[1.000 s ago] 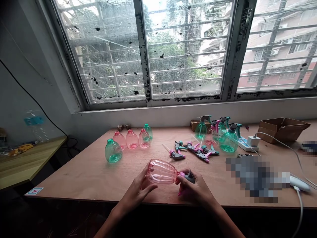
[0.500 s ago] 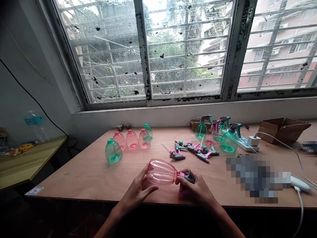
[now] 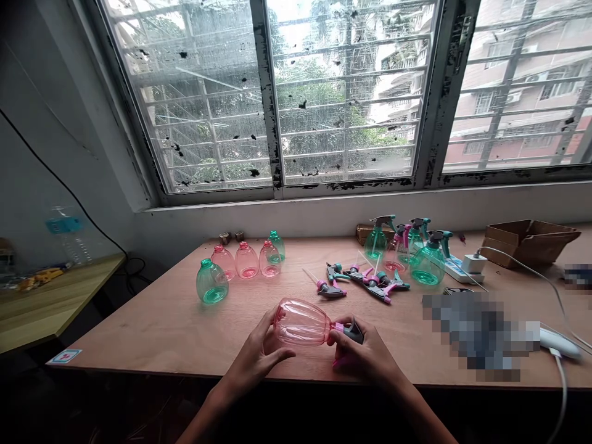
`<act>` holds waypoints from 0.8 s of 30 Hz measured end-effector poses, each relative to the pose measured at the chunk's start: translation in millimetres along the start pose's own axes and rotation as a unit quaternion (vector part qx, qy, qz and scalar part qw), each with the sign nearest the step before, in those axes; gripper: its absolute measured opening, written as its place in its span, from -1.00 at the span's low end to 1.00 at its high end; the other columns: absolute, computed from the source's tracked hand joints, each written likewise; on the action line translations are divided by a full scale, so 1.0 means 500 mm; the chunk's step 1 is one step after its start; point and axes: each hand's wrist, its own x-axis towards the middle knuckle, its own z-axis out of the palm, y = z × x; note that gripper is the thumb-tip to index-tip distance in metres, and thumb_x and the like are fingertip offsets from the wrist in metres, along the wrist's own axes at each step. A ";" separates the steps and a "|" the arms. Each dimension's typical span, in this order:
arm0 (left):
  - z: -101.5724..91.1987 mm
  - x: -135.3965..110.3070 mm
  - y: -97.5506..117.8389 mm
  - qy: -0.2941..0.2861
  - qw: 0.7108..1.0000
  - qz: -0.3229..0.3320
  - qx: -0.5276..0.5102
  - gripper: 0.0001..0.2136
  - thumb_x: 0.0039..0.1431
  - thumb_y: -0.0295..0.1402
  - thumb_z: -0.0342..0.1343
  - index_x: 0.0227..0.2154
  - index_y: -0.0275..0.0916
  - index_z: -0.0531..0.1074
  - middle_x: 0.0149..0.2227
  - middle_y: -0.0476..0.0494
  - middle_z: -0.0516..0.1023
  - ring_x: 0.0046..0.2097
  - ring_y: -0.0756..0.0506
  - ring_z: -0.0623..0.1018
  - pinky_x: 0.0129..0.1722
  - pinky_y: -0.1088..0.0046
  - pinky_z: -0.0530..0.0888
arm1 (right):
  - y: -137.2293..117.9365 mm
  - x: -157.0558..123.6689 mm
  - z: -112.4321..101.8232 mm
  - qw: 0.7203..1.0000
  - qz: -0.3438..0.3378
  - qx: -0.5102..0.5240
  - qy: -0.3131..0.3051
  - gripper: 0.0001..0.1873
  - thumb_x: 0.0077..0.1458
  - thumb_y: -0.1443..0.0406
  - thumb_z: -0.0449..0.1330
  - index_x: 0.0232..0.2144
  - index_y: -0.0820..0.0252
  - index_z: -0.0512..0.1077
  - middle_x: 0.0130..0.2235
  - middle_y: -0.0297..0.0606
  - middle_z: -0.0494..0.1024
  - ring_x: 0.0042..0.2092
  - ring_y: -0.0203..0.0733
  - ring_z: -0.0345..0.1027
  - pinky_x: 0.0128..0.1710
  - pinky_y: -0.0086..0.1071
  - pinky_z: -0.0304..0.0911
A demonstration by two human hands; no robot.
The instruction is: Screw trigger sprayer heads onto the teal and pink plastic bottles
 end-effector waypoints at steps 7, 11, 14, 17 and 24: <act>0.001 0.006 -0.004 0.010 0.999 -0.009 -0.048 -0.37 0.13 -0.32 0.31 0.22 -0.06 0.19 0.21 -0.21 0.37 0.21 -0.26 0.40 0.22 0.15 0.35 | 0.008 0.004 -0.002 1.000 0.006 -0.007 -0.001 -0.60 0.09 -0.01 0.31 -0.30 0.22 0.47 -0.50 -0.31 0.59 -0.47 -0.18 0.48 -0.46 -0.39 0.41; -0.001 0.007 -0.001 0.030 0.999 -0.002 -0.035 -0.35 0.06 -0.35 0.37 0.17 -0.05 0.21 0.16 -0.18 0.39 0.17 -0.23 0.42 0.19 0.14 0.37 | 0.010 0.002 -0.004 1.000 0.028 0.007 -0.003 -0.57 0.06 -0.04 0.32 -0.31 0.22 0.47 -0.50 -0.32 0.57 -0.46 -0.15 0.50 -0.45 -0.34 0.46; -0.003 0.004 0.006 0.022 0.999 -0.012 -0.033 -0.36 0.06 -0.26 0.36 0.17 -0.07 0.20 0.15 -0.21 0.38 0.17 -0.26 0.42 0.18 0.10 0.37 | 0.010 0.002 -0.005 1.000 0.024 0.005 -0.004 -0.57 0.06 -0.04 0.32 -0.32 0.23 0.47 -0.51 -0.32 0.57 -0.46 -0.14 0.50 -0.46 -0.34 0.46; -0.003 0.004 0.006 0.017 0.998 -0.027 -0.051 -0.48 0.19 -0.23 0.25 0.16 -0.10 0.21 0.14 -0.25 0.39 0.17 -0.26 0.42 0.18 0.08 0.36 | 0.010 0.004 -0.004 1.000 0.004 -0.014 -0.006 -0.58 0.08 -0.03 0.30 -0.33 0.23 0.47 -0.51 -0.30 0.58 -0.47 -0.16 0.49 -0.46 -0.37 0.44; 0.000 0.006 -0.003 0.022 0.997 -0.037 -0.061 -0.50 0.18 -0.28 0.25 0.13 -0.11 0.22 0.17 -0.22 0.35 0.16 -0.23 0.42 0.18 0.13 0.37 | 0.007 0.004 -0.004 1.000 0.006 -0.008 0.016 -0.57 0.07 -0.04 0.31 -0.29 0.22 0.46 -0.43 -0.28 0.61 -0.47 -0.16 0.50 -0.45 -0.35 0.44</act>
